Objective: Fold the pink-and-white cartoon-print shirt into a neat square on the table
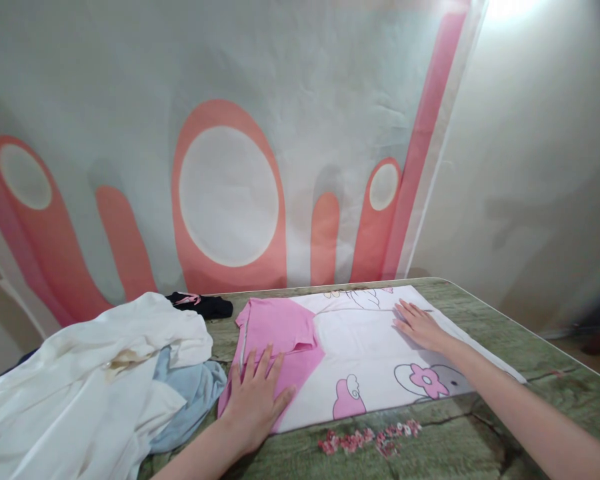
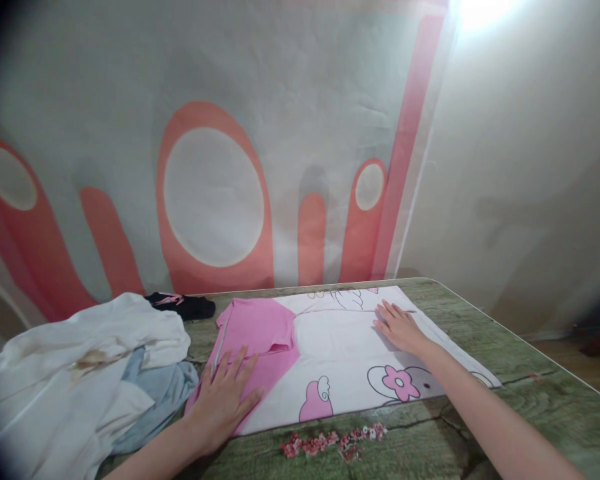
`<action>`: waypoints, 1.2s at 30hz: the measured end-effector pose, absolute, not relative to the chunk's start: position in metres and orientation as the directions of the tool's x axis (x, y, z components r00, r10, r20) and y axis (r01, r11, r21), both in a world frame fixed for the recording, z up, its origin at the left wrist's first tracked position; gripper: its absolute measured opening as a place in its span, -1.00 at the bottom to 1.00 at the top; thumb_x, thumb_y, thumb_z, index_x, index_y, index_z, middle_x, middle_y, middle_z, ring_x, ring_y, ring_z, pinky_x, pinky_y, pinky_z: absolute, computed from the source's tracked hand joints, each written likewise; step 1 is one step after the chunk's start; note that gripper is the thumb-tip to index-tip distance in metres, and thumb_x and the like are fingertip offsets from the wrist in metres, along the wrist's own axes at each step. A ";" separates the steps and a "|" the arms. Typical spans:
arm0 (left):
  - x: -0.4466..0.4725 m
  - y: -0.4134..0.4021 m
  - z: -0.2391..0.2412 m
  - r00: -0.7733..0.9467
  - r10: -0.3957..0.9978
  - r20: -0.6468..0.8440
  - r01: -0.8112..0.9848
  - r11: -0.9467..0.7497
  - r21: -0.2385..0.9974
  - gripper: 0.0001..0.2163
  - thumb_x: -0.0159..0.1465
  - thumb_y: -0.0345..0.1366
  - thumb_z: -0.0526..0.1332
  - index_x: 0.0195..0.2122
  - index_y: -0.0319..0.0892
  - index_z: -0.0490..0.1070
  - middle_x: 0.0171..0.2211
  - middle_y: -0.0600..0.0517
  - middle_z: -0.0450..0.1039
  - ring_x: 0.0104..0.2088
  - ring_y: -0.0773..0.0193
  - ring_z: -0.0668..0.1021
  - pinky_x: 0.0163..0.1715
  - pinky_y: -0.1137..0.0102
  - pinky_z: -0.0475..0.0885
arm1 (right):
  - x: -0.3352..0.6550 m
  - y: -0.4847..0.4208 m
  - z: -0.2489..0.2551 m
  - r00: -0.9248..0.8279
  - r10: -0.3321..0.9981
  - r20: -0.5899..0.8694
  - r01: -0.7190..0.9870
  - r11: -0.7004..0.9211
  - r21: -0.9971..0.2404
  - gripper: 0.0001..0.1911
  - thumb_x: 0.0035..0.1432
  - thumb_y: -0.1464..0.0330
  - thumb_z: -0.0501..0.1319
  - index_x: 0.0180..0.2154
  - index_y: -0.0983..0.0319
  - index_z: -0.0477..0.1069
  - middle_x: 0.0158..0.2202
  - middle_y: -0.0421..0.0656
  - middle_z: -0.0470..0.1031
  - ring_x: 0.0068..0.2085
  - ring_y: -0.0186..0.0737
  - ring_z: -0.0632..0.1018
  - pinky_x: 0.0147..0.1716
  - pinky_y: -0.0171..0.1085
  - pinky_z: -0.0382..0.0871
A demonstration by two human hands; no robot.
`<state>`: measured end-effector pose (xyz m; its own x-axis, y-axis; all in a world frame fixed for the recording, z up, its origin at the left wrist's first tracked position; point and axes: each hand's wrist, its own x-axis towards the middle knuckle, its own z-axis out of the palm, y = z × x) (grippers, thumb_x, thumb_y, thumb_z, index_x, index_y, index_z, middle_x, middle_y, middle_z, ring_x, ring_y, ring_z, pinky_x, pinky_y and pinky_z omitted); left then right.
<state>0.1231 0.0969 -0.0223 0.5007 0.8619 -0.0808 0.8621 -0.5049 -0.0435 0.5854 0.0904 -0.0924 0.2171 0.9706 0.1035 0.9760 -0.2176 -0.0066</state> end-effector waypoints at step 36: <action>0.202 0.130 -0.044 0.539 0.838 -0.086 0.842 -0.537 0.048 -0.10 0.06 0.35 -0.27 0.27 -0.22 -0.12 0.28 -0.23 -0.27 0.20 -0.38 -0.15 -0.01 -0.27 -0.18 | 0.468 -0.032 -0.013 0.260 0.964 -0.063 0.956 -0.247 0.158 -0.39 0.11 -0.02 -0.06 -0.46 0.31 0.53 -0.45 0.16 0.52 -0.38 0.20 0.55 -0.37 0.06 0.34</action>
